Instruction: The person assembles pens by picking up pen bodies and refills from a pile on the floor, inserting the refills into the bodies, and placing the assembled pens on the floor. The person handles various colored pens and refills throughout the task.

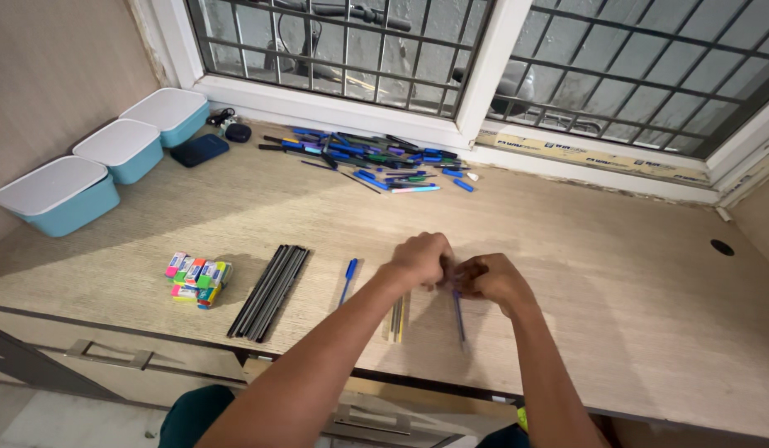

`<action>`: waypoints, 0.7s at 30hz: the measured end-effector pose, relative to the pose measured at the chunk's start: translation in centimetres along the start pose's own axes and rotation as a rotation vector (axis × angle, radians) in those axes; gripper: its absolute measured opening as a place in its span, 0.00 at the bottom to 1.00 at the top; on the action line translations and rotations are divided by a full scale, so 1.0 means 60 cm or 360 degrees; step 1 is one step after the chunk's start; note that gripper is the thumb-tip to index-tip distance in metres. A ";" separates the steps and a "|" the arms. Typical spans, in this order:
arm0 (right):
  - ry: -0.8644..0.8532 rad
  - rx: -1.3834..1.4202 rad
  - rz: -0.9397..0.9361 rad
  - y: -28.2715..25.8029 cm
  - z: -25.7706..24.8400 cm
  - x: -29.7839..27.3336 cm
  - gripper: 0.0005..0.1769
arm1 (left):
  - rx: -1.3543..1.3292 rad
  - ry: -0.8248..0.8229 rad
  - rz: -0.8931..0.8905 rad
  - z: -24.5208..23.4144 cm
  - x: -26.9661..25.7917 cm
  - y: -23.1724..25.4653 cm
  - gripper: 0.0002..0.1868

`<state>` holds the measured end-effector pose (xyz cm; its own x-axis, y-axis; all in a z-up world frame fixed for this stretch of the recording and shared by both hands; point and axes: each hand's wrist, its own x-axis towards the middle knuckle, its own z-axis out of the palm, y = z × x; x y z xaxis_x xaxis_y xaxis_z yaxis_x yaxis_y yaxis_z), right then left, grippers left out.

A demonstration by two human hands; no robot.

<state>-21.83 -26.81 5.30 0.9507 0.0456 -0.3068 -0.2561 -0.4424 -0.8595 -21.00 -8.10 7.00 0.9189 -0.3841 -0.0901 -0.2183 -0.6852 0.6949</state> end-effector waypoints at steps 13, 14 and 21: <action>0.0206 -0.0128 -0.0134 -0.003 0.010 -0.021 0.17 | -0.0182 0.0345 -0.0041 -0.053 -0.001 -0.028 0.03; 0.0282 -0.0197 -0.0132 -0.009 0.009 -0.024 0.16 | -0.0270 0.0398 -0.0078 -0.057 0.003 -0.035 0.03; 0.0417 0.0046 -0.0441 -0.057 -0.001 0.006 0.08 | -0.1484 0.1122 0.0558 -0.071 0.087 -0.133 0.03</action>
<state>-20.60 -25.35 8.13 0.9961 -0.0722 0.0506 0.0157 -0.4196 -0.9076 -13.07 -1.97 4.02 0.8978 0.1596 0.4105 -0.4370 0.2061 0.8756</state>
